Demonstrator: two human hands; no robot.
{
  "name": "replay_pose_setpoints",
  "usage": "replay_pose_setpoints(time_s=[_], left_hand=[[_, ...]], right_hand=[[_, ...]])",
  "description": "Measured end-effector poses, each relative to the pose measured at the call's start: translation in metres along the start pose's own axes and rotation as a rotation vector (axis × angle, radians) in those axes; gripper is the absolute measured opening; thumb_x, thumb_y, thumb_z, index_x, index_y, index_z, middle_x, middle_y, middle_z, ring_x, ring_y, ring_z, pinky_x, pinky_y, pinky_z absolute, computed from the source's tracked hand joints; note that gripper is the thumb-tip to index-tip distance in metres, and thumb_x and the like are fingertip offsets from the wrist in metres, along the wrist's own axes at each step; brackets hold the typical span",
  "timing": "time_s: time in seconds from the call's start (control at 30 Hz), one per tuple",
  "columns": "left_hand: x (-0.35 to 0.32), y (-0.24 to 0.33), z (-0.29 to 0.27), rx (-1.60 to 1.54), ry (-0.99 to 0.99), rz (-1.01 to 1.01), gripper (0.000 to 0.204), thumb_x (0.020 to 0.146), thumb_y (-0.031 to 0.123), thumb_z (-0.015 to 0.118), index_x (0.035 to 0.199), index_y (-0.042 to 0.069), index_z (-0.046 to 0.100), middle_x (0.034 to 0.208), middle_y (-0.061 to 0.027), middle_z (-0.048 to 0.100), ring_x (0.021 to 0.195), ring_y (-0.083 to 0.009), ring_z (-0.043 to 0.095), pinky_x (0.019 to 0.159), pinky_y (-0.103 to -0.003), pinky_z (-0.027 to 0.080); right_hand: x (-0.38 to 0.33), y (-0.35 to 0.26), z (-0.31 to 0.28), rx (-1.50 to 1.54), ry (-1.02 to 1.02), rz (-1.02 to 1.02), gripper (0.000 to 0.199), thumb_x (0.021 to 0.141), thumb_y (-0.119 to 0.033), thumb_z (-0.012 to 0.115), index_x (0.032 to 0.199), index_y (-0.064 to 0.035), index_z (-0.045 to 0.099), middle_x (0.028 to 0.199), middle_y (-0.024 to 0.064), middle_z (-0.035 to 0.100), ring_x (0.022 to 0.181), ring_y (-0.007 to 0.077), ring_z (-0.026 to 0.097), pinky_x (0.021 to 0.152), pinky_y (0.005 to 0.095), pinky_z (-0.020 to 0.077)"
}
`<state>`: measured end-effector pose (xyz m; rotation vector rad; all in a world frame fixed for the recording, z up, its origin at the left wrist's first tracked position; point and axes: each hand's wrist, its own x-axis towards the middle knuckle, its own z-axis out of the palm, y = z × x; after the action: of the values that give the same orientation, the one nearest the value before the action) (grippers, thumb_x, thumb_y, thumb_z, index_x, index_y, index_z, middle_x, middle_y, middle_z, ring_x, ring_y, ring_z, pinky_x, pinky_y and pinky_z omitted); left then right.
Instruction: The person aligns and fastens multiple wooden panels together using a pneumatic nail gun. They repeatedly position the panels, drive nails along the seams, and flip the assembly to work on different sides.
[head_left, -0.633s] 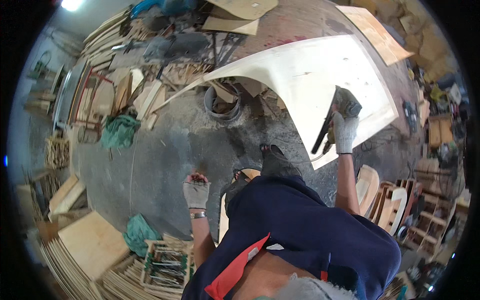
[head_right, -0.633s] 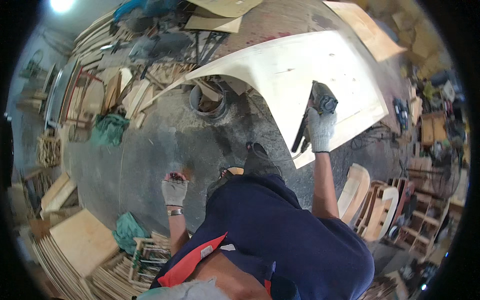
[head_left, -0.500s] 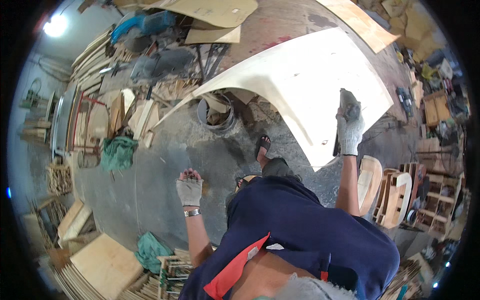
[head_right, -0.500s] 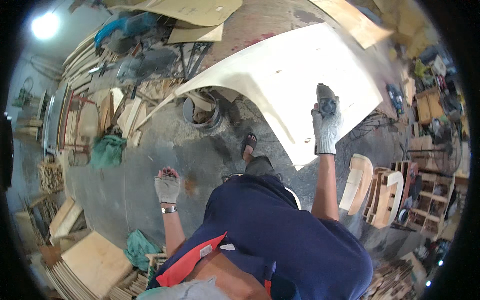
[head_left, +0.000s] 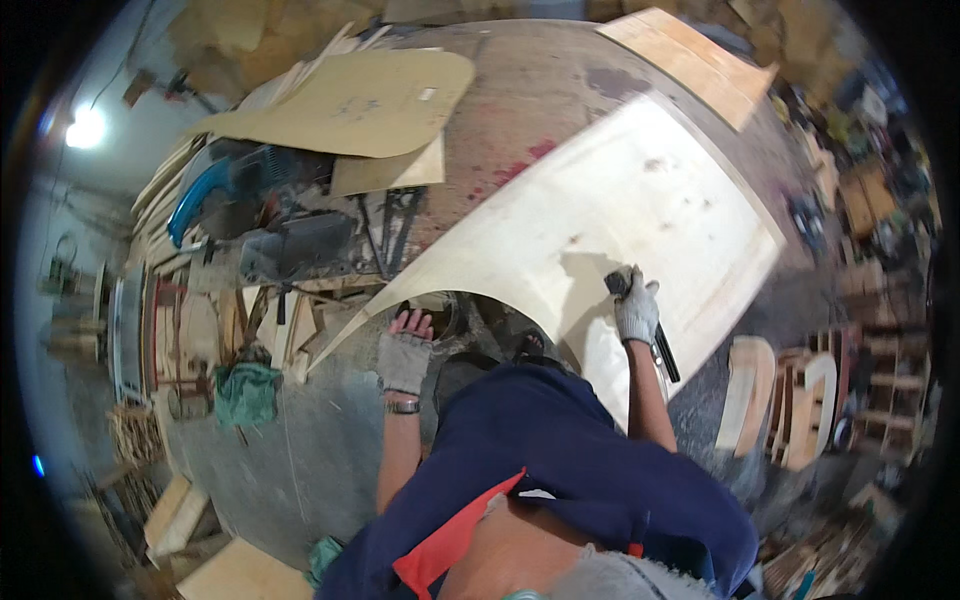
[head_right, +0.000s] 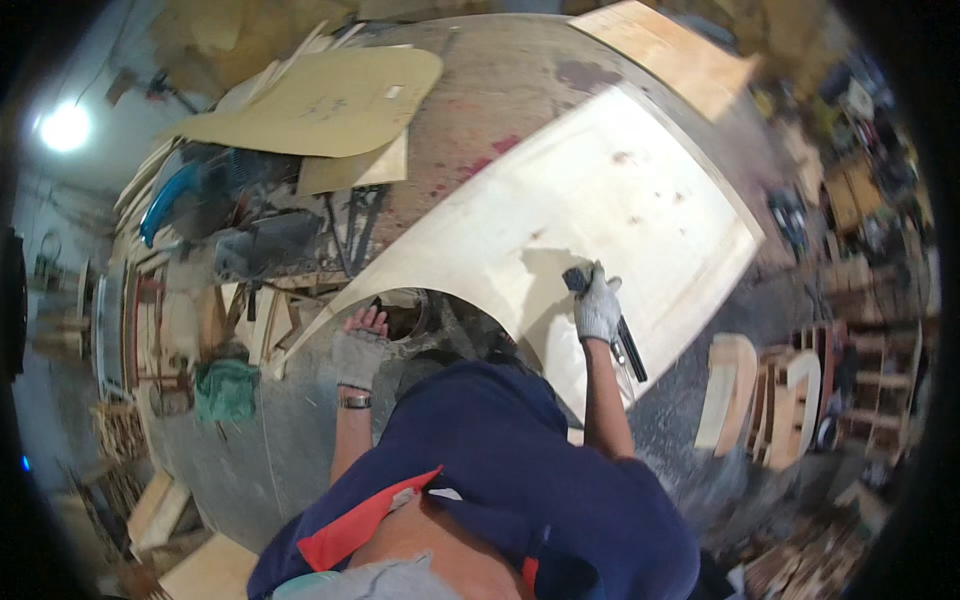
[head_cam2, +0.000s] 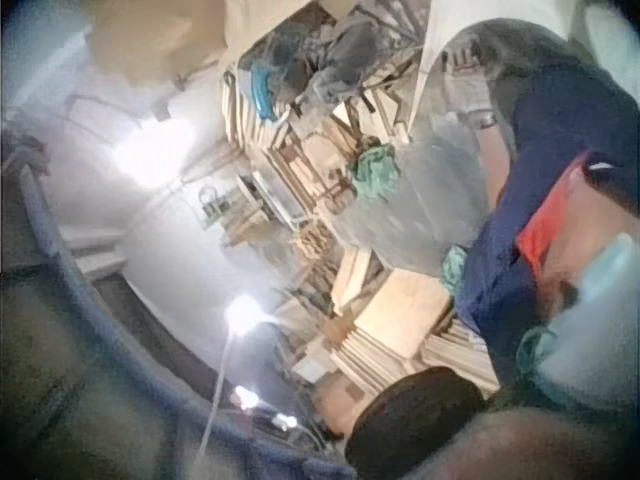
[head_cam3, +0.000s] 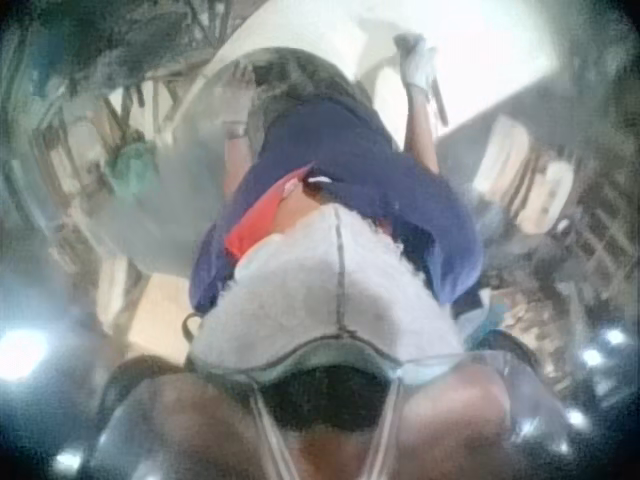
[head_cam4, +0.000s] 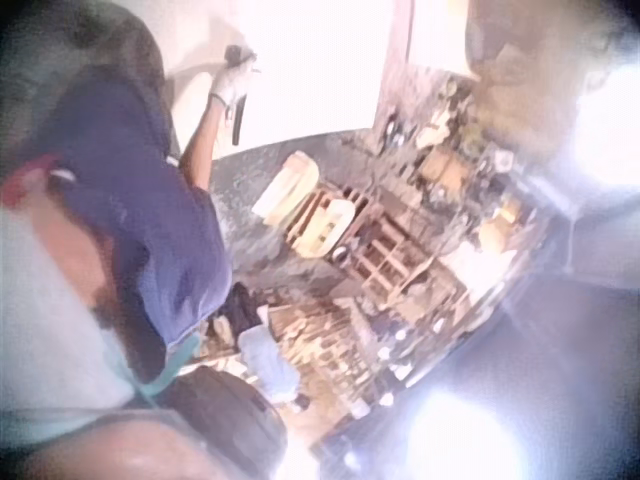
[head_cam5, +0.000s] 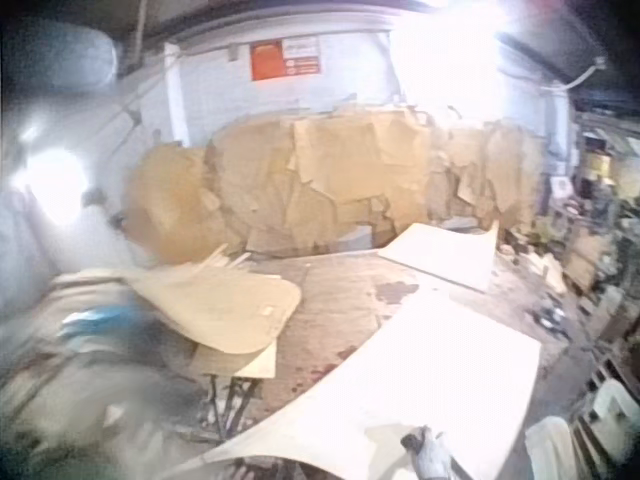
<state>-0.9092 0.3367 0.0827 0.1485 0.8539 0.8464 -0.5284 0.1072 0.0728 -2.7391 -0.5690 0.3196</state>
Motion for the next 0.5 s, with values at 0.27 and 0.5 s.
replay_pose_setpoints(time_s=[0.27,0.5], left_hand=[[0.179,0.058,0.037,0.067,-0.023,0.03,0.033,0.104,0.036,0.051,0.115,0.005,0.049,0.12,-0.0189,0.057,0.109,-0.0338,0.056,0.09,-0.047,0.05],[0.345,0.123,0.065,0.033,0.199,0.167,0.026,0.1,0.04,0.052,0.111,0.017,0.059,0.103,-0.0088,0.058,0.096,-0.0282,0.056,0.089,-0.044,0.049]], right_hand=[[-0.023,-0.034,0.052,-0.029,-0.125,-0.011,0.095,0.077,-0.013,0.077,0.158,-0.0211,0.029,0.133,0.0239,0.048,0.104,0.0439,0.065,0.085,0.0492,0.0559],[-0.021,-0.172,0.011,0.162,0.01,-0.25,0.077,0.075,-0.021,0.084,0.141,-0.0057,0.049,0.127,0.0211,0.053,0.115,0.0413,0.057,0.098,0.0443,0.0507]])
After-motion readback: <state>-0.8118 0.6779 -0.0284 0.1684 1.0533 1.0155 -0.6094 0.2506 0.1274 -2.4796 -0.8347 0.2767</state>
